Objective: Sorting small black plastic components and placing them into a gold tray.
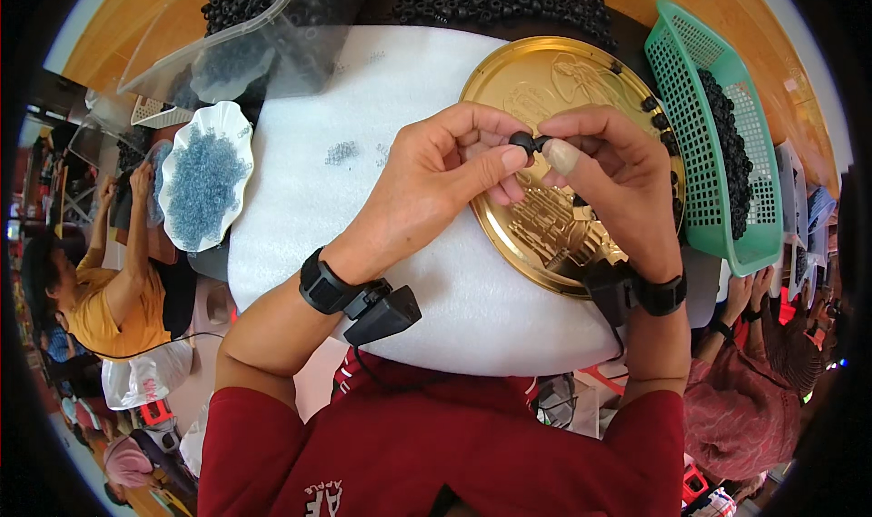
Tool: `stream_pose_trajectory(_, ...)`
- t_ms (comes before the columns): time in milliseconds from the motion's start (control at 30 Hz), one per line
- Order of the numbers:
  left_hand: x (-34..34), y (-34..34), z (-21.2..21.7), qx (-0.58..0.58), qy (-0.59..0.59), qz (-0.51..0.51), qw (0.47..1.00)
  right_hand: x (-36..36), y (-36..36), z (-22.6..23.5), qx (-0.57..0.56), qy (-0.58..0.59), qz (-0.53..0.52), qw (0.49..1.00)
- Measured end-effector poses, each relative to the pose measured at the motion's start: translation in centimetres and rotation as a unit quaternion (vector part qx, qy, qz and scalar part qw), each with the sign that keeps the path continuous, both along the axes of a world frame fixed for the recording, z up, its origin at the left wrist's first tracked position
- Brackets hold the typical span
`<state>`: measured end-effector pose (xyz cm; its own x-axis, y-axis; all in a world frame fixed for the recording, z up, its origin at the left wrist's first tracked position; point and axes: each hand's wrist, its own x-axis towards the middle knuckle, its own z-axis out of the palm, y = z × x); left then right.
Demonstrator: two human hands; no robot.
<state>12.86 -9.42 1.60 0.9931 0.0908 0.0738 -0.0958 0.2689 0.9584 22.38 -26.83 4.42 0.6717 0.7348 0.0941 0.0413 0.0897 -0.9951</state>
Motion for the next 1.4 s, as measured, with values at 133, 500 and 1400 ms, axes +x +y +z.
stream_pose_trajectory(133, 0.1, 0.0, 0.0, 0.001, 0.003, 0.006, 1.000, 0.0, 0.2, -0.2, -0.004, -0.010, -0.005, 1.000)
stream_pose_trajectory(500, 0.1, 0.1, 0.1, -0.003, 0.020, 0.002, 1.000, 0.8, -0.4, -0.5, -0.041, -0.181, 0.018, 0.982)
stream_pose_trajectory(1400, 0.1, 0.3, -0.4, 0.156, -0.115, 0.023, 0.981, 2.3, -0.3, -1.1, -0.019, 0.314, 0.219, 0.923)
